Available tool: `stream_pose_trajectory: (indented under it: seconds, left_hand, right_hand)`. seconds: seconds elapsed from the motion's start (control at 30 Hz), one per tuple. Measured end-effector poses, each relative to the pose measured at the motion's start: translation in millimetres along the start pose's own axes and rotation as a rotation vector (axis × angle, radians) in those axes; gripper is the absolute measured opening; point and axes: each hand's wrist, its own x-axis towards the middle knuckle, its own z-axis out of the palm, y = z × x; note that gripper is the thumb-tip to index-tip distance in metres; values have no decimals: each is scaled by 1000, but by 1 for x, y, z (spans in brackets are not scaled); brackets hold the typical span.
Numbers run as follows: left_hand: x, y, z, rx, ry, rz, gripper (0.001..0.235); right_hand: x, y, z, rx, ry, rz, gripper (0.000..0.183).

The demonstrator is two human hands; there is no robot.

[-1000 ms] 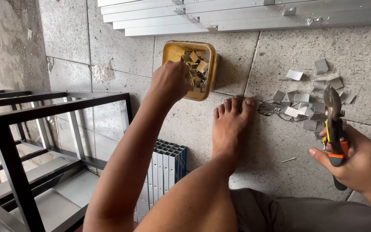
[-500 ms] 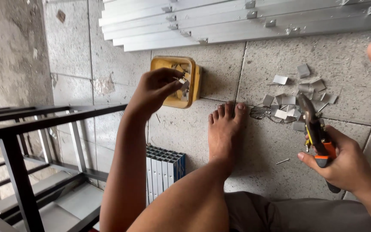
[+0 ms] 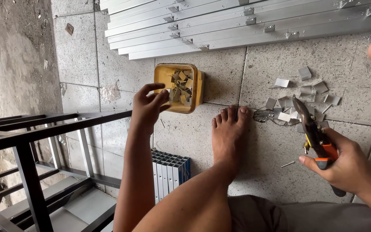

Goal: Cutting and trimming small metal brackets using aviation snips on a workshop floor.

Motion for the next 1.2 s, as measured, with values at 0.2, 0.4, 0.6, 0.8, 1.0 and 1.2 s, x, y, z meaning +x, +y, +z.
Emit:
stream_pose_trajectory:
  seconds: [0.2, 0.4, 0.6, 0.8, 1.0, 1.2]
  left_hand:
    - [-16, 6, 9, 701, 328, 223, 27]
    - [-12, -20, 13, -99, -195, 414, 23]
    - [-22, -38, 55, -443, -449, 195, 14]
    - [-37, -49, 75, -421, -463, 85, 24]
    - [-57, -34, 96, -97, -372, 224, 44]
    - [-74, -15, 111, 352, -494, 468, 37]
  right_hand:
    - [0, 3, 2, -40, -10, 24, 35]
    - [2, -4, 1, -49, -24, 42, 37]
    - [1, -13, 1, 9, -16, 42, 36]
    - [-1, -19, 2, 47, -57, 100, 48]
    - [-1, -20, 4, 13, -102, 104, 45]
    - [2, -21, 7, -43, -129, -49, 68]
